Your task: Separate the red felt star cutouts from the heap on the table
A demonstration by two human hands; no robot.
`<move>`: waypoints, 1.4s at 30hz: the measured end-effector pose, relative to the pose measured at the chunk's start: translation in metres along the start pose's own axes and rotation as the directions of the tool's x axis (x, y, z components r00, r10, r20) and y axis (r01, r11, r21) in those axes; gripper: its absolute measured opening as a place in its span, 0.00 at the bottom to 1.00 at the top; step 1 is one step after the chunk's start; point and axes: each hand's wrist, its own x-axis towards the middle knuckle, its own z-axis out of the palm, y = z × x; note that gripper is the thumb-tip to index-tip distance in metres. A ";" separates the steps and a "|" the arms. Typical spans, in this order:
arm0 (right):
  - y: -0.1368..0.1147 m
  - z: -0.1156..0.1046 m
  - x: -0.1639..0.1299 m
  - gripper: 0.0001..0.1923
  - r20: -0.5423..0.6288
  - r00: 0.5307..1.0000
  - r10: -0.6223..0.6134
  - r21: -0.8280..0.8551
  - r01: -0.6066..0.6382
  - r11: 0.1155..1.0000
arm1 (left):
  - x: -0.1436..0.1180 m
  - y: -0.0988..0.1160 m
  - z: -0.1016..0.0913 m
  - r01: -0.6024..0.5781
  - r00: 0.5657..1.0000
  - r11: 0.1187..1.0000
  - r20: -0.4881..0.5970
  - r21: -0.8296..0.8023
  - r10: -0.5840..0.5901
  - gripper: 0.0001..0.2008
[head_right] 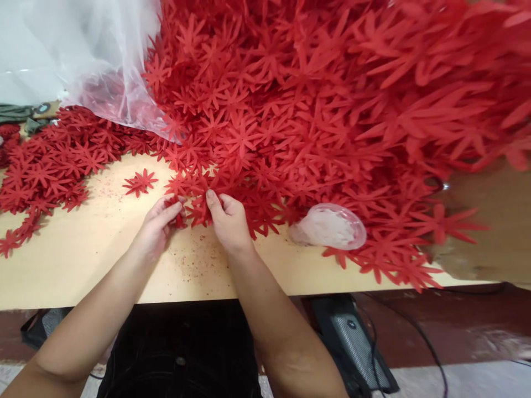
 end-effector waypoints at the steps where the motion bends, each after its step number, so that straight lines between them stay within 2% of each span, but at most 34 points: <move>1: -0.001 0.001 0.000 0.29 0.004 1.000 0.005 -0.012 -0.005 1.000 | 0.000 -0.002 0.002 -0.020 0.999 1.000 0.036 0.021 0.019 0.19; 4: -0.004 0.006 -0.003 0.29 0.043 0.999 0.005 -0.035 -0.004 0.999 | 0.002 -0.007 0.006 -0.073 0.994 0.996 0.089 0.053 0.069 0.21; 8: -0.004 0.013 -0.004 0.23 0.075 0.996 -0.055 0.038 0.052 0.998 | 0.007 -0.014 0.003 -0.108 0.994 0.991 0.008 0.075 0.107 0.17; 14: 0.000 0.006 0.006 0.17 -0.023 0.998 -0.056 0.042 0.057 0.997 | 0.009 -0.016 0.001 -0.113 0.992 0.987 -0.044 0.115 0.119 0.11; 17: -0.003 -0.003 0.011 0.18 -0.118 0.992 -0.054 0.043 0.059 0.997 | 0.009 -0.012 0.001 -0.128 0.986 0.985 -0.095 0.120 0.139 0.10; 19: -0.007 -0.007 0.013 0.20 -0.130 0.990 -0.057 0.013 0.059 0.998 | 0.009 -0.010 0.001 -0.131 0.982 0.984 -0.118 0.120 0.145 0.09; 23: -0.017 -0.007 0.016 0.23 -0.051 0.993 -0.105 -0.058 0.102 0.993 | 0.007 -0.006 0.002 -0.101 0.980 0.988 -0.161 0.113 0.118 0.07; 27: -0.021 0.002 0.028 0.24 -0.009 0.997 -0.072 -0.019 0.072 0.997 | 0.011 -0.001 -0.002 -0.083 0.975 0.993 -0.201 0.088 0.100 0.06; 31: -0.022 0.019 0.042 0.19 0.145 0.988 -0.054 0.060 0.046 0.997 | 0.023 0.012 -0.010 -0.095 0.965 0.994 -0.241 0.047 0.103 0.06; 34: -0.021 0.028 0.047 0.14 0.242 0.969 -0.044 0.064 0.030 0.998 | 0.032 0.020 -0.012 -0.116 0.966 0.991 -0.223 0.069 0.128 0.06; 39: -0.017 0.026 0.047 0.10 0.190 0.981 -0.036 0.062 0.024 0.998 | 0.047 0.016 -0.006 -0.144 0.965 0.987 -0.208 0.076 0.157 0.11; 42: -0.014 0.021 0.043 0.14 0.185 0.981 -0.057 0.036 0.051 0.998 | 0.048 0.009 -0.003 -0.124 0.980 0.988 -0.147 0.093 0.136 0.14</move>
